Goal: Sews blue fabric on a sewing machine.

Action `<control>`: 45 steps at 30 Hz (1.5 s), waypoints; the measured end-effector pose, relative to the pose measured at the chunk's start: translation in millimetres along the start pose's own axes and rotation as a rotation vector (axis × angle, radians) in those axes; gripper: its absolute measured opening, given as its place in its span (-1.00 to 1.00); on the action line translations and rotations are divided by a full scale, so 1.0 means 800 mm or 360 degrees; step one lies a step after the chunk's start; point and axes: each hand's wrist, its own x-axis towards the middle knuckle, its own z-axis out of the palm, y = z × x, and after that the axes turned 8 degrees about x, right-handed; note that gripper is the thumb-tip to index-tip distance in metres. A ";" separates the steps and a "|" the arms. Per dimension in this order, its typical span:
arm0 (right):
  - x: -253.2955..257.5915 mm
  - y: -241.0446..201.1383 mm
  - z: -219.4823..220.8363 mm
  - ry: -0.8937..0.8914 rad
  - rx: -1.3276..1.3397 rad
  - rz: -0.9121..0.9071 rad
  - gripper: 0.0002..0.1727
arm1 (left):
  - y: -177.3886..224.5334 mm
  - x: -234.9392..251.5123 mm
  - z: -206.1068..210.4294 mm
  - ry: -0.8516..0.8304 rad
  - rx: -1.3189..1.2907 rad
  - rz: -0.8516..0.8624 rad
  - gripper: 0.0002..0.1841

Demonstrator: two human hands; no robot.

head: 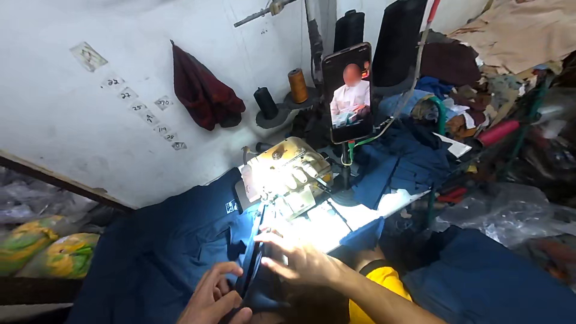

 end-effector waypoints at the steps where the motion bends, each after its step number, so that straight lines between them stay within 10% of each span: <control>1: -0.001 0.004 -0.002 -0.0099 0.0106 0.0006 -0.55 | 0.002 0.003 -0.003 -0.0014 -0.0085 0.0042 -0.65; 11: -0.042 0.041 -0.012 0.0043 0.0266 0.0497 -0.67 | -0.138 0.098 -0.016 0.0239 0.0912 0.0149 -0.58; 25: -0.027 0.052 -0.028 -0.0062 0.0403 0.0441 -0.69 | -0.075 0.164 0.058 0.0238 0.0885 0.0536 -0.57; 36: -0.015 0.061 -0.017 -0.0033 0.0244 0.0441 -0.63 | -0.095 0.114 -0.023 0.0078 0.1293 0.0297 -0.60; 41: 0.006 0.037 -0.016 0.0458 -0.0137 0.0384 -0.72 | -0.059 0.078 -0.036 0.0049 0.1186 0.0241 -0.63; 45: 0.040 0.003 -0.025 -0.0340 0.0013 0.0644 -0.47 | -0.041 0.065 -0.036 0.0050 0.1195 0.0230 -0.61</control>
